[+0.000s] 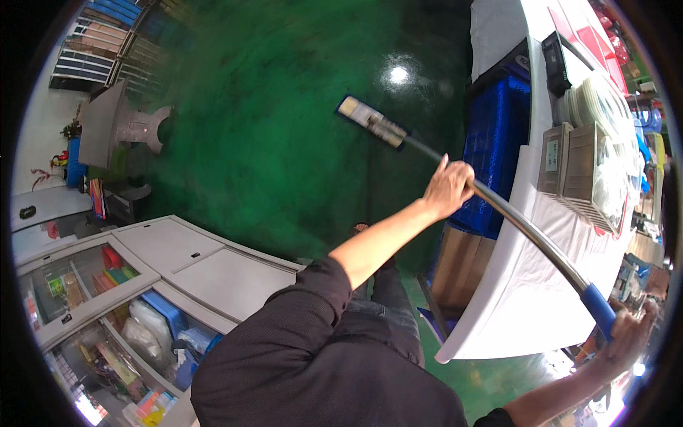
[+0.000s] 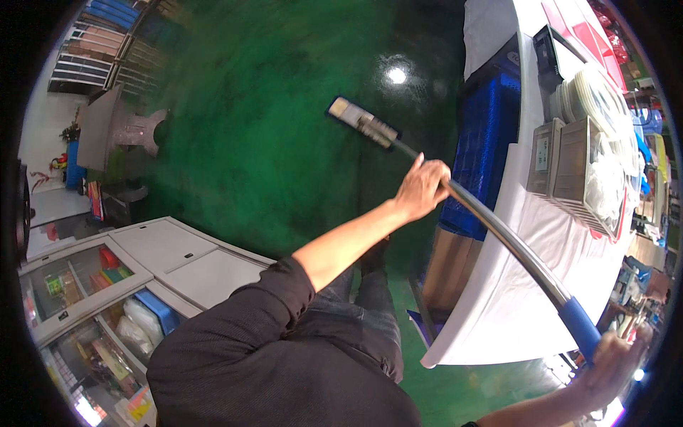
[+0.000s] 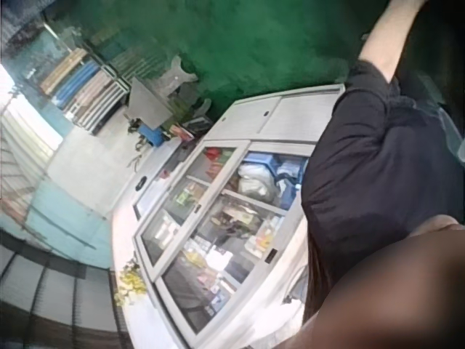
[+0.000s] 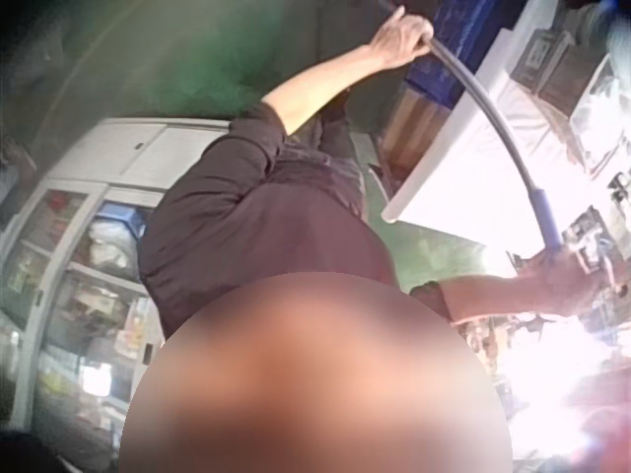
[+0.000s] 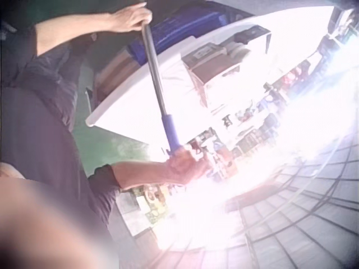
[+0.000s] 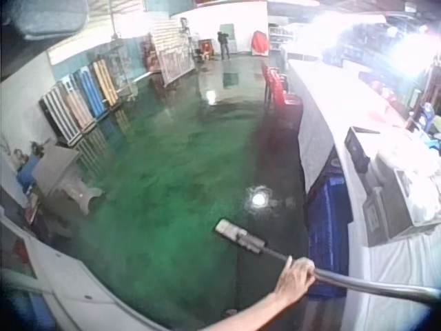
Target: The person mops the green floor of a store using a flat mop. They move around the store, cleaning different areas, including under a table and near shelves. The person also moves a red plastic chair to clean underneath it.
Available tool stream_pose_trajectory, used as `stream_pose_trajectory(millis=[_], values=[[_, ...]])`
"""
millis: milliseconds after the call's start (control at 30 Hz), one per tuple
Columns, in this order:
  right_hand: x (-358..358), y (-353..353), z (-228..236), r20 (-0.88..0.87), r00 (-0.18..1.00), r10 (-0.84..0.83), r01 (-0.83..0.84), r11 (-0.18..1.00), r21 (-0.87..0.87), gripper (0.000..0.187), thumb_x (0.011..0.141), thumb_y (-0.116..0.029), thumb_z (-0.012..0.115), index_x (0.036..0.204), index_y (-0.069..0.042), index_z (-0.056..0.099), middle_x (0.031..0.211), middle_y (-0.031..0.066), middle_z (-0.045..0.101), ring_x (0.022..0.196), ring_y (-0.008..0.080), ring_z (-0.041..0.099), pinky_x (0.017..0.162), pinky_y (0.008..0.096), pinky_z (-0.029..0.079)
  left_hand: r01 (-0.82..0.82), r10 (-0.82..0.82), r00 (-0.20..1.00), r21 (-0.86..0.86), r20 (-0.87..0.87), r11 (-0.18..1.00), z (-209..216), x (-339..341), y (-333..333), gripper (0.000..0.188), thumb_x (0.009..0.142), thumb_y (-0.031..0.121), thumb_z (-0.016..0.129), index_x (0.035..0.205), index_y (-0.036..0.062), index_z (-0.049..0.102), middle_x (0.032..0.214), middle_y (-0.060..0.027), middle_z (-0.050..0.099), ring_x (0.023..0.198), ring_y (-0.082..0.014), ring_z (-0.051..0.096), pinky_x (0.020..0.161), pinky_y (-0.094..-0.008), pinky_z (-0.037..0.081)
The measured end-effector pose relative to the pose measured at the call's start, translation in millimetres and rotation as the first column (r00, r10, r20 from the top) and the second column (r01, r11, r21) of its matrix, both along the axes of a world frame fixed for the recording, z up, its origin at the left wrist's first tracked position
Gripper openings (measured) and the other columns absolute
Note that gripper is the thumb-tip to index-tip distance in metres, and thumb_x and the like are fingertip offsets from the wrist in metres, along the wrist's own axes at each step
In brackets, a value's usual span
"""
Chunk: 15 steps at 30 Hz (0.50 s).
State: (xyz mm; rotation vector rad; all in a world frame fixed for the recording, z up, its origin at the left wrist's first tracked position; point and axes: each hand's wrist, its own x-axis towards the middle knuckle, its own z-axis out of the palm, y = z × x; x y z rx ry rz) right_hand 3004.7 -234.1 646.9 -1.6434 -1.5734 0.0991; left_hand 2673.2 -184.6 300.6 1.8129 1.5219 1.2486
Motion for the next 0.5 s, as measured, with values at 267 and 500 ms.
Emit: stream_pose_trajectory(millis=[267,500], values=[[-92.4,-45.9,-52.1,-0.728,0.632,0.267,-0.410,0.912,-0.021,0.029,0.090,-0.014,0.048,0.105,0.011,0.045,0.047,-0.0050,0.029,0.036,0.0031,0.025,0.038,0.0209,0.030,-0.023,-0.056,0.950,-0.247,-0.308,0.969,-19.9,-72.9,-154.7,0.030,0.073,0.015,0.065,0.095,0.0098,0.045,0.094,-0.0064,0.052,0.099,-0.0266,0.051,0.093,-0.0471,0.032],[-128.0,-104.9,-67.0,-0.764,0.628,0.150,-0.366,0.923,-0.120,0.020,0.089,-0.010,0.049,0.098,0.008,0.050,0.046,-0.0065,0.031,0.037,0.0024,0.027,0.044,0.0221,0.033,-0.060,-0.063,0.950,-0.379,-0.305,0.923,-39.0,-83.7,-194.1,0.040,0.072,0.004,0.062,0.103,0.0072,0.038,0.113,-0.0134,0.045,0.117,-0.0329,0.041,0.092,-0.0539,0.032]])
